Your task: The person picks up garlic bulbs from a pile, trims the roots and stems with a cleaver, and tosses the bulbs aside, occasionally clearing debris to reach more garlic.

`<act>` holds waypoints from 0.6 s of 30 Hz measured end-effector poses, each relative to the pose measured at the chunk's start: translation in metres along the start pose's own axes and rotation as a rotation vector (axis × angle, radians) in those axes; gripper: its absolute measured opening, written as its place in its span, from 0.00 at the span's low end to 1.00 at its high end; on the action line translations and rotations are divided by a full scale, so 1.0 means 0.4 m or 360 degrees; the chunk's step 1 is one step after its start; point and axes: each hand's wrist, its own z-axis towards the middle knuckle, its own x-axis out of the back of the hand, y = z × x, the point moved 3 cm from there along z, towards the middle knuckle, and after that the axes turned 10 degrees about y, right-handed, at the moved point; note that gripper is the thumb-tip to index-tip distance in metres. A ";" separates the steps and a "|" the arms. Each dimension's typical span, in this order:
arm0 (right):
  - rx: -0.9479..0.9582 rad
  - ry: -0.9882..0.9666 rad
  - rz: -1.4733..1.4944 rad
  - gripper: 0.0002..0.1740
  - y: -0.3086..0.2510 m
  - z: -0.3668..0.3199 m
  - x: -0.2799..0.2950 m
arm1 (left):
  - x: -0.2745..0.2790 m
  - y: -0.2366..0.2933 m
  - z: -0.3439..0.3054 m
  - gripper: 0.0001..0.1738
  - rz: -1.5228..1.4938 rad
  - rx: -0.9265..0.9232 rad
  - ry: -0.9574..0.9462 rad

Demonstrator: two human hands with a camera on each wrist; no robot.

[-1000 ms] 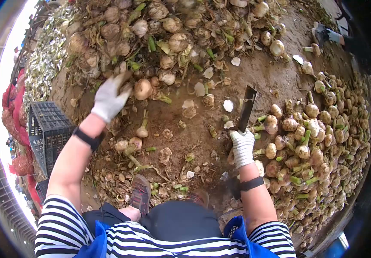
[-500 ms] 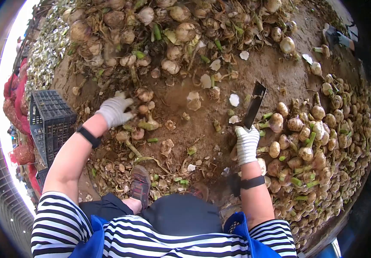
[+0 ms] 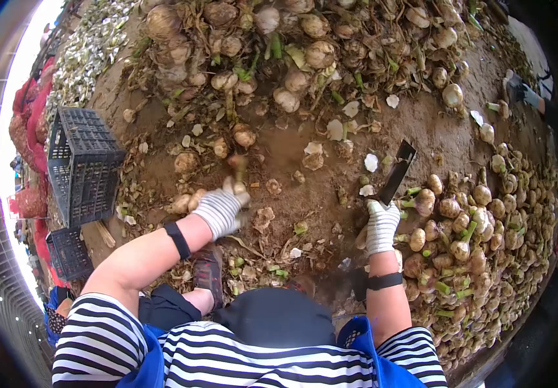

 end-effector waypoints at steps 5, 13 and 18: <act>0.0093 -0.0019 -0.0009 0.08 -0.001 -0.006 0.005 | 0.051 -0.065 0.001 0.30 -0.0187 0.0104 0.0507; 0.0088 0.0099 -0.0107 0.09 0.003 0.004 -0.006 | 0.035 -0.028 0.154 0.34 0.0343 -0.0151 0.0497; 0.0107 0.0074 -0.0047 0.09 0.019 0.024 -0.007 | 0.121 -0.051 0.075 0.36 -0.0402 -0.0002 0.0273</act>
